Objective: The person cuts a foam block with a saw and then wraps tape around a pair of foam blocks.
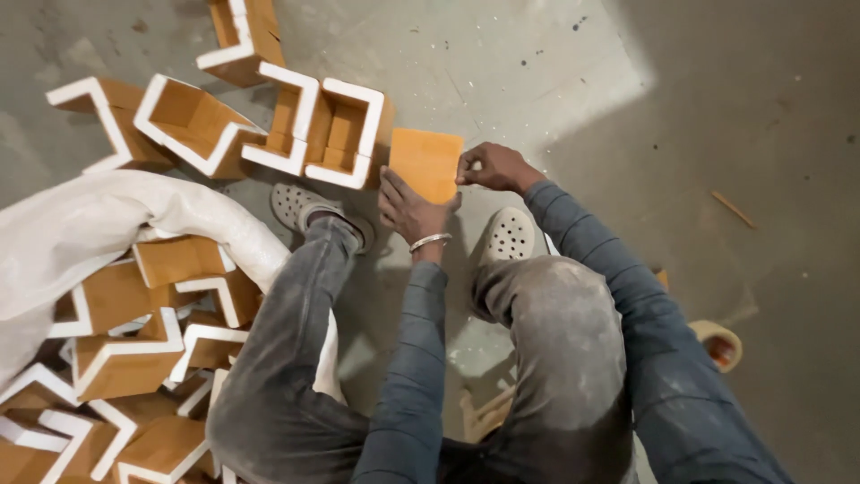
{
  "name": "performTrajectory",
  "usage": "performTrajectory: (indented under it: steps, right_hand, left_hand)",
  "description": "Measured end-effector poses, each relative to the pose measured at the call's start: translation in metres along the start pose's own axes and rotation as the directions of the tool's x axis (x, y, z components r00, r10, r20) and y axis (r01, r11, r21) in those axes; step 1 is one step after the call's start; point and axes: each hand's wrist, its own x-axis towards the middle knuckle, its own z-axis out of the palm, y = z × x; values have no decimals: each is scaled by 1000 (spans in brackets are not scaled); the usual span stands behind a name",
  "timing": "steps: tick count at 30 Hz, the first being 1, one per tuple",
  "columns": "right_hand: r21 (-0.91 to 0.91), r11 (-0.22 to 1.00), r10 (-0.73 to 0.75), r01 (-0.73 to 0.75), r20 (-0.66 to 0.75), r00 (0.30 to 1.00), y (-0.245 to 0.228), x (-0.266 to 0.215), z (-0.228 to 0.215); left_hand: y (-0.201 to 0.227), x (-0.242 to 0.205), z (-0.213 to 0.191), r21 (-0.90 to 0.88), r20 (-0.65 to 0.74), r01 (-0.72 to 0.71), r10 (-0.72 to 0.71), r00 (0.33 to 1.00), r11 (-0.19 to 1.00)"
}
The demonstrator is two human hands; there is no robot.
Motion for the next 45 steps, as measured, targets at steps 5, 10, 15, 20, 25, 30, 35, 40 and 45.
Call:
performTrajectory:
  steps: [5, 10, 15, 20, 25, 30, 35, 40, 45]
  right_hand:
    - [-47, 998, -30, 29, -27, 999, 7, 3, 0]
    - [-78, 997, 21, -24, -37, 999, -6, -1, -1]
    - [28, 999, 41, -41, -8, 999, 6, 1, 3]
    - [64, 976, -205, 208, -58, 977, 35, 6, 12]
    - [140, 949, -252, 283, -204, 946, 37, 6, 23]
    - [28, 997, -74, 75, -29, 997, 35, 10, 22]
    - [17, 984, -173, 175, -102, 980, 63, 11, 35]
    - [75, 854, -483, 515, -255, 838, 61, -14, 33]
    - [309, 919, -175, 246, -239, 955, 39, -32, 23]
  left_hand:
    - [-9, 31, -13, 69, 178, -115, 101, 979, 991]
    - [-32, 32, 25, 117, 148, -469, 451, 880, 876]
    - [-19, 20, 11, 79, 285, -692, 649, 706, 718]
    - [-15, 26, 5, 69, 312, -702, 653, 690, 709]
    - [-9, 20, 6, 54, 343, -679, 625, 702, 732]
    - [23, 24, 10, -55, 238, -613, 606, 759, 789]
    - [45, 37, 29, -116, 307, -560, 565, 766, 821]
    - [52, 40, 38, 15, 362, -502, 463, 809, 865]
    - [41, 35, 80, 203, 412, -602, 491, 768, 772]
